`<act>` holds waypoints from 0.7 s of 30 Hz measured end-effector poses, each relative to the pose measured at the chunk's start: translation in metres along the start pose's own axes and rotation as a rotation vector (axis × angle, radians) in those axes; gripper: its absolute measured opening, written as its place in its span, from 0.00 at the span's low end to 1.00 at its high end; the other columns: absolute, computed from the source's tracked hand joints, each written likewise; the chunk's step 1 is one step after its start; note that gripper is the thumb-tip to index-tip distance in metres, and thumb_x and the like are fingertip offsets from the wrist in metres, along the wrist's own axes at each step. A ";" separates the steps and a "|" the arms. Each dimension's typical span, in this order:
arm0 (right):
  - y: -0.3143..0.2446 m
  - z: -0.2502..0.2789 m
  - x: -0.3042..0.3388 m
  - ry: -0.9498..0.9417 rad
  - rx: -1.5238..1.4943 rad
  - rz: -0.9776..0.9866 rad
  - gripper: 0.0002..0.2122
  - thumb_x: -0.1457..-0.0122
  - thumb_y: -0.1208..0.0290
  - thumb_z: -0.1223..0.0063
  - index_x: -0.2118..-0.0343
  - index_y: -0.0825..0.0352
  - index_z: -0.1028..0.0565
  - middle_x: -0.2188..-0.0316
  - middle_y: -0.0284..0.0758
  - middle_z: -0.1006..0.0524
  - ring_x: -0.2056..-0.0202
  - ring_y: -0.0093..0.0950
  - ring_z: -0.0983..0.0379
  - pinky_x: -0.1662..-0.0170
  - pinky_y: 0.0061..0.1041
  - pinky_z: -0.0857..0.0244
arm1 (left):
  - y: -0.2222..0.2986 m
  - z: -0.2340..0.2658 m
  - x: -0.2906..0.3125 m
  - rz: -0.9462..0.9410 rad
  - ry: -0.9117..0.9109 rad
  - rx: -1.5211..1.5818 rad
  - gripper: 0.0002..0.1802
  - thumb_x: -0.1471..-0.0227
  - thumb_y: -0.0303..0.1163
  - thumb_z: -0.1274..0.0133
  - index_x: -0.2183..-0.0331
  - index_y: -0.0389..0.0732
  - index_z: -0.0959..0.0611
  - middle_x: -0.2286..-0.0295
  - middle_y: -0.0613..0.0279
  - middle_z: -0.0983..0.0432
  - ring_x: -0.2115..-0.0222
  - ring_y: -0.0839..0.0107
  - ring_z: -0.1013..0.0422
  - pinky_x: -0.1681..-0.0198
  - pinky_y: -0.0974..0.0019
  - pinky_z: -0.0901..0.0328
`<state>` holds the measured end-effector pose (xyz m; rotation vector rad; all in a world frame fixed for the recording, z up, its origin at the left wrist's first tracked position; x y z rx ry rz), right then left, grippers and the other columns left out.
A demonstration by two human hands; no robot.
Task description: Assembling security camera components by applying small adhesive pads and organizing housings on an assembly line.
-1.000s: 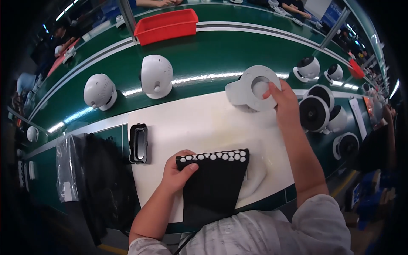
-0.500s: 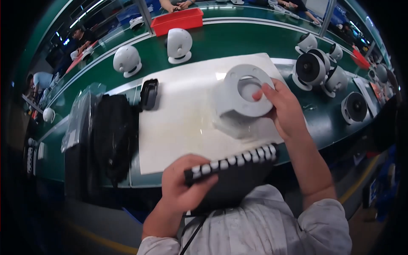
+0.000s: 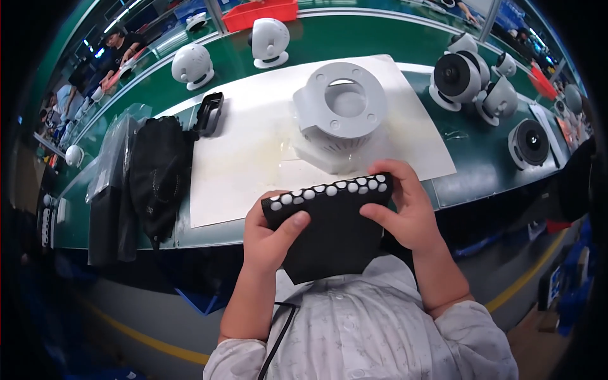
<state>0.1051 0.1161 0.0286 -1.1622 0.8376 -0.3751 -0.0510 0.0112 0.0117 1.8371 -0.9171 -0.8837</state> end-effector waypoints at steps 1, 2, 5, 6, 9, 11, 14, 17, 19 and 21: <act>-0.003 0.001 -0.001 0.040 -0.002 0.053 0.19 0.57 0.77 0.43 0.60 0.68 0.34 0.61 0.32 0.34 0.60 0.20 0.38 0.58 0.18 0.43 | 0.003 -0.008 -0.004 0.018 -0.001 -0.018 0.10 0.60 0.21 0.46 0.70 0.35 0.27 0.72 0.64 0.30 0.72 0.81 0.35 0.69 0.77 0.40; 0.000 0.002 0.001 0.048 -0.002 0.045 0.19 0.57 0.77 0.43 0.60 0.68 0.34 0.61 0.32 0.34 0.60 0.20 0.38 0.58 0.18 0.43 | 0.003 -0.014 -0.007 0.035 -0.002 -0.036 0.11 0.61 0.21 0.46 0.69 0.35 0.28 0.71 0.64 0.30 0.71 0.80 0.35 0.68 0.77 0.39; 0.004 0.010 0.003 0.104 0.020 0.023 0.15 0.55 0.77 0.45 0.63 0.69 0.32 0.69 0.31 0.30 0.69 0.19 0.34 0.66 0.14 0.40 | -0.010 -0.007 -0.009 0.066 -0.021 -0.036 0.12 0.63 0.18 0.44 0.71 0.34 0.27 0.75 0.64 0.29 0.73 0.81 0.34 0.71 0.78 0.39; 0.004 0.013 0.004 0.107 0.020 0.019 0.15 0.55 0.77 0.45 0.63 0.69 0.32 0.69 0.31 0.30 0.69 0.19 0.34 0.66 0.14 0.40 | -0.015 -0.006 -0.010 0.099 -0.056 -0.066 0.11 0.64 0.18 0.44 0.72 0.34 0.27 0.77 0.65 0.29 0.76 0.82 0.34 0.73 0.79 0.39; 0.019 0.015 0.006 0.060 -0.113 -0.217 0.13 0.54 0.76 0.45 0.65 0.69 0.31 0.70 0.31 0.29 0.69 0.18 0.34 0.65 0.15 0.40 | -0.018 -0.003 -0.012 0.065 -0.033 -0.141 0.08 0.64 0.17 0.44 0.76 0.35 0.26 0.83 0.70 0.32 0.82 0.85 0.39 0.80 0.81 0.45; 0.022 0.020 0.006 0.140 -0.235 -0.264 0.11 0.54 0.75 0.45 0.66 0.69 0.30 0.69 0.31 0.28 0.70 0.18 0.34 0.65 0.16 0.39 | -0.018 -0.004 -0.013 0.041 -0.033 -0.178 0.07 0.63 0.18 0.44 0.77 0.35 0.26 0.84 0.71 0.33 0.83 0.85 0.40 0.81 0.81 0.47; 0.008 0.026 -0.001 0.239 -0.006 0.019 0.11 0.56 0.75 0.43 0.68 0.67 0.29 0.68 0.33 0.27 0.70 0.22 0.33 0.64 0.18 0.39 | -0.015 -0.006 -0.016 0.013 -0.026 -0.221 0.06 0.63 0.18 0.44 0.79 0.35 0.25 0.85 0.71 0.34 0.84 0.85 0.41 0.82 0.80 0.48; -0.010 0.023 -0.004 0.132 0.371 0.195 0.10 0.58 0.77 0.43 0.71 0.67 0.29 0.62 0.39 0.31 0.60 0.31 0.34 0.59 0.25 0.40 | -0.014 -0.003 -0.016 -0.009 -0.009 -0.230 0.06 0.64 0.18 0.44 0.81 0.35 0.25 0.85 0.70 0.34 0.84 0.85 0.41 0.82 0.80 0.48; -0.015 0.021 -0.006 0.137 0.460 0.207 0.09 0.59 0.77 0.42 0.73 0.67 0.29 0.62 0.40 0.31 0.60 0.32 0.34 0.58 0.26 0.40 | -0.011 -0.004 -0.015 -0.044 -0.023 -0.267 0.06 0.64 0.18 0.43 0.81 0.35 0.25 0.85 0.69 0.33 0.84 0.85 0.41 0.83 0.79 0.47; -0.020 0.018 -0.005 0.143 0.527 0.269 0.09 0.60 0.77 0.42 0.74 0.66 0.29 0.62 0.40 0.31 0.59 0.33 0.34 0.57 0.27 0.41 | -0.009 -0.005 -0.014 -0.055 -0.019 -0.285 0.06 0.64 0.18 0.43 0.82 0.35 0.26 0.86 0.69 0.33 0.84 0.85 0.42 0.83 0.79 0.48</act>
Point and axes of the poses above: each hand's wrist, its own x-axis away from the middle knuckle, its own z-axis out of the back of the hand, y = z × x, the point moved 7 cm from there along -x, towards the middle knuckle
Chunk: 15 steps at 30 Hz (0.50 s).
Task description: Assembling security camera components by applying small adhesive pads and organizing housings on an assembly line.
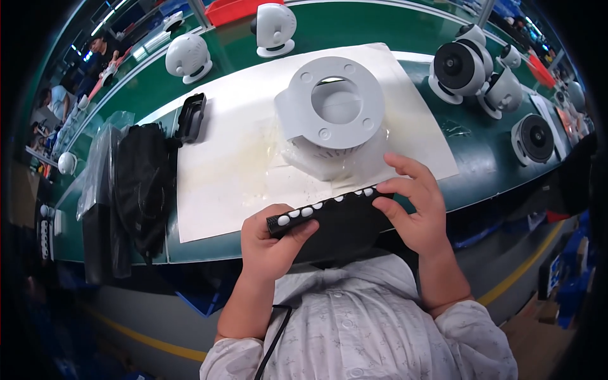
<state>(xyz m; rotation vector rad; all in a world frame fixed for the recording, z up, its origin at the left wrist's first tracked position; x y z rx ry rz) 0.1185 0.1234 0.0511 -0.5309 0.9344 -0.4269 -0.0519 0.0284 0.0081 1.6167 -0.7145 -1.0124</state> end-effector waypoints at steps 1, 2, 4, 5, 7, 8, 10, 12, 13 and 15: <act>0.000 0.000 0.000 -0.003 0.000 0.001 0.09 0.60 0.77 0.42 0.74 0.66 0.29 0.62 0.40 0.31 0.59 0.33 0.34 0.57 0.27 0.41 | 0.002 0.000 0.001 -0.011 0.003 -0.018 0.07 0.64 0.18 0.43 0.82 0.35 0.26 0.86 0.70 0.34 0.84 0.85 0.42 0.83 0.79 0.48; -0.004 0.001 0.001 0.016 0.040 0.058 0.08 0.60 0.77 0.42 0.75 0.66 0.29 0.62 0.40 0.31 0.59 0.34 0.35 0.57 0.28 0.41 | 0.001 0.001 0.003 -0.011 0.006 -0.017 0.07 0.64 0.18 0.43 0.82 0.35 0.26 0.86 0.70 0.34 0.84 0.85 0.42 0.83 0.79 0.48; -0.009 0.002 0.003 0.037 0.082 0.117 0.08 0.60 0.77 0.42 0.76 0.66 0.29 0.62 0.41 0.31 0.59 0.35 0.35 0.57 0.28 0.41 | -0.002 0.005 0.006 0.038 0.020 -0.071 0.07 0.64 0.19 0.43 0.83 0.35 0.27 0.87 0.71 0.35 0.85 0.85 0.43 0.83 0.79 0.48; -0.015 0.001 0.005 0.030 0.117 0.189 0.09 0.60 0.77 0.42 0.74 0.66 0.30 0.61 0.41 0.32 0.58 0.36 0.35 0.56 0.30 0.42 | 0.000 0.005 0.007 0.035 0.021 -0.069 0.07 0.64 0.19 0.43 0.83 0.35 0.27 0.87 0.71 0.35 0.85 0.85 0.43 0.83 0.79 0.48; -0.025 -0.001 0.008 0.024 0.155 0.262 0.10 0.60 0.78 0.42 0.73 0.67 0.30 0.61 0.41 0.32 0.58 0.37 0.35 0.54 0.31 0.43 | 0.006 0.006 0.010 0.016 0.040 -0.073 0.08 0.64 0.20 0.42 0.83 0.35 0.27 0.88 0.72 0.36 0.86 0.85 0.44 0.84 0.79 0.49; -0.027 0.001 0.006 0.055 -0.019 0.217 0.12 0.59 0.78 0.43 0.70 0.66 0.31 0.61 0.39 0.31 0.58 0.36 0.36 0.55 0.29 0.43 | 0.008 0.007 0.012 0.013 0.038 -0.072 0.08 0.64 0.20 0.42 0.83 0.35 0.27 0.88 0.72 0.36 0.86 0.85 0.44 0.84 0.79 0.49; -0.030 -0.004 0.004 0.087 -0.302 0.110 0.16 0.59 0.79 0.44 0.64 0.66 0.34 0.62 0.36 0.31 0.58 0.35 0.35 0.55 0.27 0.44 | 0.016 0.007 0.017 -0.073 0.002 -0.134 0.08 0.65 0.20 0.42 0.83 0.36 0.27 0.88 0.71 0.36 0.86 0.85 0.44 0.84 0.79 0.49; -0.034 -0.011 0.003 0.022 -0.263 0.036 0.20 0.57 0.80 0.46 0.59 0.65 0.37 0.64 0.36 0.30 0.62 0.32 0.34 0.54 0.27 0.46 | 0.020 0.006 0.022 -0.083 -0.031 -0.158 0.07 0.65 0.17 0.44 0.81 0.35 0.27 0.86 0.72 0.36 0.85 0.85 0.43 0.82 0.79 0.49; -0.035 -0.009 0.003 0.022 -0.262 0.039 0.20 0.57 0.80 0.46 0.59 0.65 0.37 0.64 0.36 0.30 0.62 0.32 0.34 0.54 0.27 0.46 | 0.022 0.004 0.024 -0.089 -0.063 -0.184 0.07 0.65 0.15 0.46 0.79 0.33 0.27 0.85 0.72 0.35 0.83 0.85 0.42 0.81 0.80 0.49; -0.042 -0.018 0.005 -0.173 -0.173 0.139 0.25 0.58 0.85 0.47 0.56 0.66 0.43 0.64 0.41 0.34 0.65 0.30 0.35 0.54 0.29 0.45 | 0.029 0.003 0.025 -0.133 -0.056 -0.203 0.07 0.65 0.15 0.46 0.81 0.34 0.28 0.86 0.72 0.37 0.84 0.85 0.44 0.82 0.79 0.51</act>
Point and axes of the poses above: each hand's wrist, its own x-axis away from the middle knuckle, its own z-axis out of the back of the hand, y = z × x, the point moved 7 cm from there along -x, towards the middle knuckle
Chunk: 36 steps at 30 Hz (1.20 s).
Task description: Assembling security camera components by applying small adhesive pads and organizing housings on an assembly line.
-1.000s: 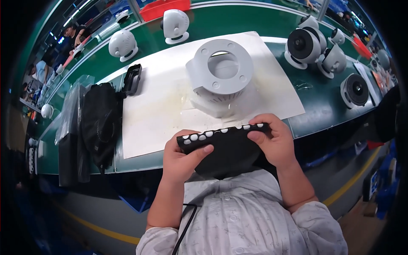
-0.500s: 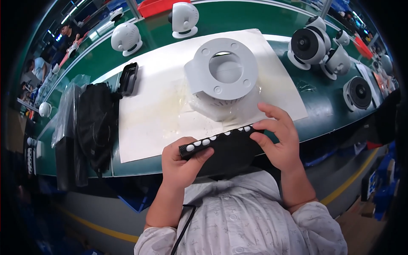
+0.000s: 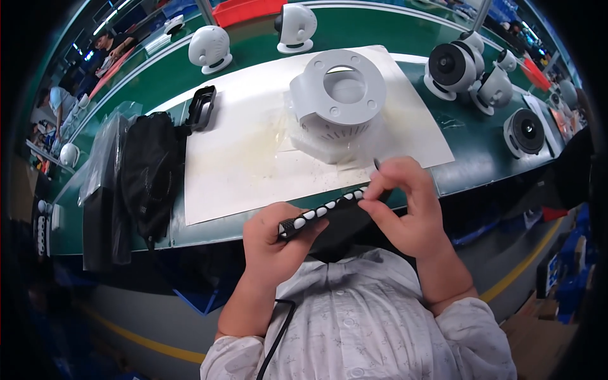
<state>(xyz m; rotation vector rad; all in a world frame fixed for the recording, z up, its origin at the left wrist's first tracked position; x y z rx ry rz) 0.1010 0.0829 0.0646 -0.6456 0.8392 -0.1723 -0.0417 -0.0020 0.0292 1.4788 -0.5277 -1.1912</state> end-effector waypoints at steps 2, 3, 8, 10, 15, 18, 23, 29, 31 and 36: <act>-0.009 -0.002 -0.001 0.038 0.044 0.072 0.27 0.57 0.86 0.48 0.54 0.64 0.45 0.69 0.38 0.33 0.68 0.29 0.35 0.57 0.28 0.43 | 0.003 0.001 -0.001 -0.022 0.011 -0.051 0.08 0.65 0.15 0.46 0.83 0.35 0.28 0.87 0.72 0.37 0.84 0.85 0.45 0.82 0.79 0.52; -0.013 0.002 -0.004 0.154 -0.143 0.087 0.24 0.58 0.86 0.48 0.57 0.65 0.41 0.70 0.37 0.32 0.68 0.28 0.34 0.59 0.28 0.42 | 0.004 0.000 -0.001 -0.022 0.012 -0.050 0.08 0.65 0.15 0.46 0.83 0.35 0.28 0.87 0.72 0.37 0.84 0.85 0.45 0.82 0.79 0.52; -0.016 -0.011 -0.015 0.160 -0.126 0.095 0.21 0.60 0.88 0.50 0.61 0.66 0.37 0.74 0.33 0.31 0.71 0.28 0.35 0.66 0.23 0.40 | 0.010 0.003 -0.005 -0.112 -0.020 -0.180 0.10 0.69 0.20 0.41 0.79 0.39 0.26 0.86 0.63 0.32 0.87 0.71 0.37 0.83 0.72 0.43; -0.022 -0.010 -0.017 0.227 -0.203 0.098 0.18 0.60 0.88 0.49 0.65 0.67 0.35 0.75 0.32 0.31 0.71 0.28 0.36 0.69 0.21 0.41 | 0.012 0.007 -0.008 -0.107 -0.020 -0.181 0.10 0.69 0.21 0.41 0.79 0.39 0.26 0.85 0.62 0.31 0.86 0.70 0.35 0.83 0.72 0.42; -0.016 0.000 -0.045 0.122 -0.367 -0.024 0.22 0.59 0.87 0.50 0.59 0.67 0.40 0.70 0.34 0.33 0.72 0.19 0.35 0.73 0.14 0.44 | 0.008 0.017 -0.025 -0.069 -0.079 -0.103 0.09 0.68 0.22 0.41 0.79 0.39 0.25 0.85 0.61 0.30 0.86 0.69 0.34 0.83 0.72 0.42; -0.009 0.010 -0.059 0.197 -0.389 0.056 0.40 0.62 0.88 0.48 0.46 0.60 0.56 0.66 0.35 0.36 0.70 0.21 0.35 0.71 0.15 0.44 | 0.008 0.020 -0.037 -0.037 -0.135 -0.025 0.07 0.67 0.22 0.42 0.79 0.39 0.24 0.85 0.60 0.30 0.85 0.68 0.34 0.82 0.71 0.42; 0.026 0.043 -0.095 0.288 -0.230 -0.086 0.39 0.60 0.91 0.54 0.45 0.59 0.58 0.59 0.36 0.42 0.70 0.19 0.39 0.67 0.15 0.43 | 0.002 0.017 -0.056 -0.017 -0.232 0.034 0.08 0.68 0.23 0.44 0.77 0.40 0.22 0.85 0.60 0.30 0.85 0.67 0.35 0.83 0.70 0.43; 0.060 0.047 -0.121 0.211 -0.270 -0.332 0.34 0.56 0.91 0.59 0.45 0.60 0.54 0.58 0.38 0.43 0.69 0.18 0.40 0.64 0.14 0.41 | 0.015 0.002 -0.072 -0.183 -0.335 -0.003 0.13 0.72 0.16 0.43 0.76 0.36 0.25 0.72 0.56 0.30 0.80 0.74 0.33 0.78 0.75 0.39; 0.062 0.046 -0.122 0.160 -0.261 -0.360 0.33 0.55 0.90 0.59 0.46 0.60 0.53 0.58 0.38 0.42 0.69 0.18 0.40 0.65 0.14 0.41 | 0.013 0.000 -0.073 -0.203 -0.327 0.017 0.16 0.74 0.15 0.42 0.74 0.36 0.25 0.57 0.46 0.39 0.76 0.69 0.30 0.74 0.72 0.35; 0.067 0.044 -0.128 0.049 -0.267 -0.409 0.33 0.55 0.87 0.56 0.45 0.64 0.53 0.59 0.37 0.42 0.69 0.18 0.40 0.63 0.15 0.42 | 0.007 -0.010 -0.076 -0.176 -0.246 -0.016 0.12 0.68 0.22 0.42 0.74 0.37 0.23 0.51 0.43 0.45 0.71 0.65 0.28 0.71 0.71 0.33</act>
Point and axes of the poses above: each hand's wrist, its own x-axis away from the middle knuckle, its own z-axis out of the back of the hand, y = z × x, the point moved 7 cm from there along -x, towards the middle knuckle
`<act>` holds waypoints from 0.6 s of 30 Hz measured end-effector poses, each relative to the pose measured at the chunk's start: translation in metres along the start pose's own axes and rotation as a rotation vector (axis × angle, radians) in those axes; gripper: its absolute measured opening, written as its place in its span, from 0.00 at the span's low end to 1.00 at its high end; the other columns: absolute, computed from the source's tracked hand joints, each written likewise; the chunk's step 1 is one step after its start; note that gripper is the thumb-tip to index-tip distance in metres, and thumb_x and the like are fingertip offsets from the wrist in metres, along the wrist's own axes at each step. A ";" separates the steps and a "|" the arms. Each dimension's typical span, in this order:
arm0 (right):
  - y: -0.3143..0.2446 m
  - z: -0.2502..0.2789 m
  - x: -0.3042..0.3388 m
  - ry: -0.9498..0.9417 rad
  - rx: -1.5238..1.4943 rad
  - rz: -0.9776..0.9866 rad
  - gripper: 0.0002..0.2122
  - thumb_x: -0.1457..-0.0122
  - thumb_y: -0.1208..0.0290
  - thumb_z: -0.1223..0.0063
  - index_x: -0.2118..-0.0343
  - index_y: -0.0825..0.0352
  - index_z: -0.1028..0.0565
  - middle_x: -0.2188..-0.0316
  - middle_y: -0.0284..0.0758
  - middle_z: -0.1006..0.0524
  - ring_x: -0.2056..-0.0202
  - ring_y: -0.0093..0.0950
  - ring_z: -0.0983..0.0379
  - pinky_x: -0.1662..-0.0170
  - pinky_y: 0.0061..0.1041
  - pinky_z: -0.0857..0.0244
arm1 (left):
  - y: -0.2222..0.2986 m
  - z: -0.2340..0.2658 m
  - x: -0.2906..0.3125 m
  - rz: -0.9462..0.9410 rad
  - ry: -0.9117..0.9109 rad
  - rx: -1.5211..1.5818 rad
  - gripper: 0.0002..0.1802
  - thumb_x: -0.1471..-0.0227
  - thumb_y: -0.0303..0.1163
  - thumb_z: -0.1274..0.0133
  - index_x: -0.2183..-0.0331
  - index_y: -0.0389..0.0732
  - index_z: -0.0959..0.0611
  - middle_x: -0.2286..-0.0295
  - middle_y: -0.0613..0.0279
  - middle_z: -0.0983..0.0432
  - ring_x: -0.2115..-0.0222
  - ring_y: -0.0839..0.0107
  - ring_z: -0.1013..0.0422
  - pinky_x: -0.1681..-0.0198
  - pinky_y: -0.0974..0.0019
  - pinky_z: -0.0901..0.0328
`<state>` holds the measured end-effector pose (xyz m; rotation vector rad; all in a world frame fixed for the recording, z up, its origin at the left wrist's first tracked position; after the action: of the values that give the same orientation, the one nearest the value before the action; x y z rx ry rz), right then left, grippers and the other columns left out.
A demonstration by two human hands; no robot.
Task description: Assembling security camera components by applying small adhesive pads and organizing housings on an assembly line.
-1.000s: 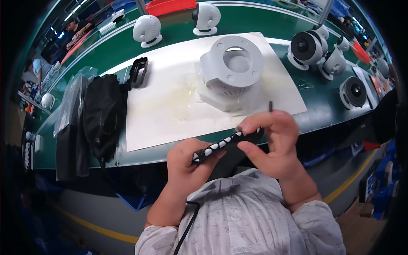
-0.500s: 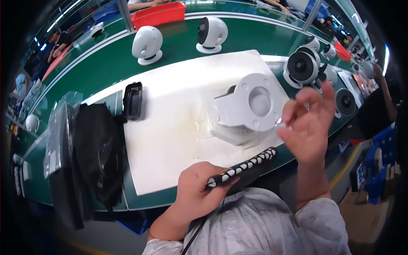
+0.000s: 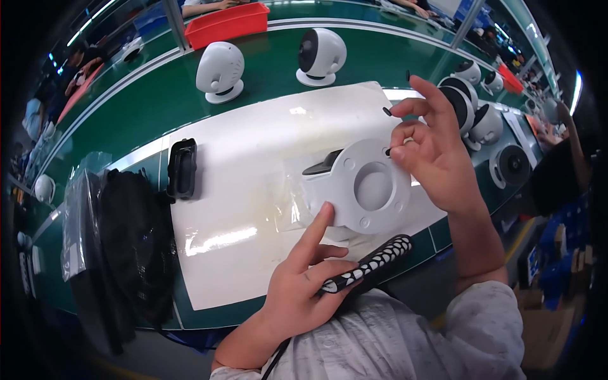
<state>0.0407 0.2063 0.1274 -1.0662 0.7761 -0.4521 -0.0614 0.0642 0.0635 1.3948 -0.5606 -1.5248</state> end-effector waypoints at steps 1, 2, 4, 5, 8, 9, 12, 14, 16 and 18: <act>0.002 0.003 -0.001 -0.007 -0.045 -0.017 0.33 0.55 0.87 0.56 0.45 0.64 0.53 0.59 0.37 0.41 0.69 0.18 0.40 0.63 0.15 0.42 | -0.002 -0.005 0.000 0.009 -0.019 -0.001 0.11 0.68 0.22 0.42 0.74 0.37 0.24 0.50 0.42 0.47 0.70 0.65 0.28 0.71 0.71 0.33; 0.004 0.006 -0.003 -0.013 -0.089 -0.035 0.33 0.55 0.87 0.56 0.46 0.64 0.53 0.59 0.37 0.41 0.69 0.18 0.40 0.63 0.15 0.42 | -0.004 -0.008 0.000 0.017 -0.014 0.007 0.11 0.68 0.22 0.42 0.75 0.37 0.24 0.50 0.41 0.47 0.70 0.66 0.27 0.71 0.72 0.33; 0.005 0.003 -0.002 -0.077 -0.055 -0.057 0.32 0.55 0.86 0.56 0.45 0.63 0.53 0.59 0.38 0.41 0.69 0.18 0.40 0.62 0.15 0.43 | -0.005 -0.010 0.003 0.017 0.008 0.000 0.10 0.68 0.22 0.42 0.75 0.37 0.24 0.50 0.41 0.47 0.71 0.66 0.27 0.71 0.72 0.33; 0.002 0.002 -0.004 -0.085 0.002 -0.037 0.32 0.55 0.86 0.56 0.46 0.63 0.52 0.59 0.38 0.40 0.69 0.19 0.39 0.63 0.15 0.42 | -0.006 -0.011 0.004 0.009 0.015 -0.001 0.10 0.68 0.22 0.42 0.75 0.37 0.24 0.50 0.41 0.47 0.73 0.66 0.27 0.71 0.72 0.33; -0.010 -0.004 -0.003 -0.121 0.227 0.041 0.31 0.55 0.86 0.54 0.46 0.63 0.51 0.60 0.39 0.36 0.69 0.20 0.37 0.66 0.14 0.40 | -0.007 -0.011 0.006 0.006 0.057 0.003 0.10 0.68 0.21 0.43 0.75 0.36 0.24 0.51 0.40 0.47 0.74 0.67 0.27 0.72 0.71 0.33; -0.015 -0.006 0.000 -0.141 0.401 0.102 0.31 0.55 0.86 0.54 0.47 0.63 0.50 0.60 0.40 0.34 0.68 0.21 0.35 0.68 0.13 0.40 | -0.008 -0.012 0.006 0.004 0.059 0.004 0.10 0.68 0.21 0.43 0.75 0.36 0.24 0.51 0.40 0.47 0.74 0.67 0.27 0.72 0.71 0.33; -0.028 -0.014 0.016 -0.283 0.706 0.395 0.32 0.56 0.86 0.52 0.47 0.64 0.50 0.60 0.41 0.31 0.61 0.27 0.33 0.66 0.17 0.38 | -0.011 -0.013 0.008 0.009 0.056 0.016 0.10 0.68 0.21 0.43 0.75 0.35 0.24 0.50 0.40 0.48 0.75 0.67 0.27 0.72 0.71 0.34; -0.036 -0.011 0.021 -0.131 0.649 0.430 0.35 0.57 0.86 0.51 0.46 0.66 0.55 0.62 0.40 0.31 0.60 0.30 0.34 0.59 0.23 0.41 | -0.011 -0.012 0.011 0.018 0.056 0.027 0.10 0.68 0.21 0.44 0.74 0.36 0.23 0.50 0.41 0.48 0.76 0.67 0.27 0.72 0.72 0.34; -0.035 -0.001 0.017 -0.049 0.676 0.525 0.36 0.59 0.86 0.50 0.47 0.68 0.57 0.69 0.36 0.31 0.58 0.31 0.37 0.53 0.28 0.47 | -0.012 -0.017 0.009 0.010 0.041 0.024 0.10 0.68 0.21 0.44 0.74 0.36 0.23 0.50 0.41 0.47 0.76 0.67 0.27 0.73 0.72 0.34; -0.030 -0.005 0.009 -0.052 0.503 0.501 0.33 0.57 0.85 0.51 0.48 0.69 0.55 0.73 0.34 0.33 0.57 0.29 0.39 0.52 0.28 0.49 | -0.013 -0.019 0.009 0.005 0.031 0.026 0.10 0.68 0.21 0.44 0.75 0.37 0.23 0.50 0.41 0.47 0.76 0.67 0.27 0.73 0.72 0.34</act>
<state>0.0444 0.1845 0.1497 -0.3913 0.7956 -0.1707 -0.0476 0.0675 0.0436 1.4330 -0.5664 -1.4944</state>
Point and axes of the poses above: each hand's wrist, its own x-axis away from the middle knuckle, its own z-axis out of the back of the hand, y = z × x, the point moved 7 cm from there along -x, towards the middle knuckle
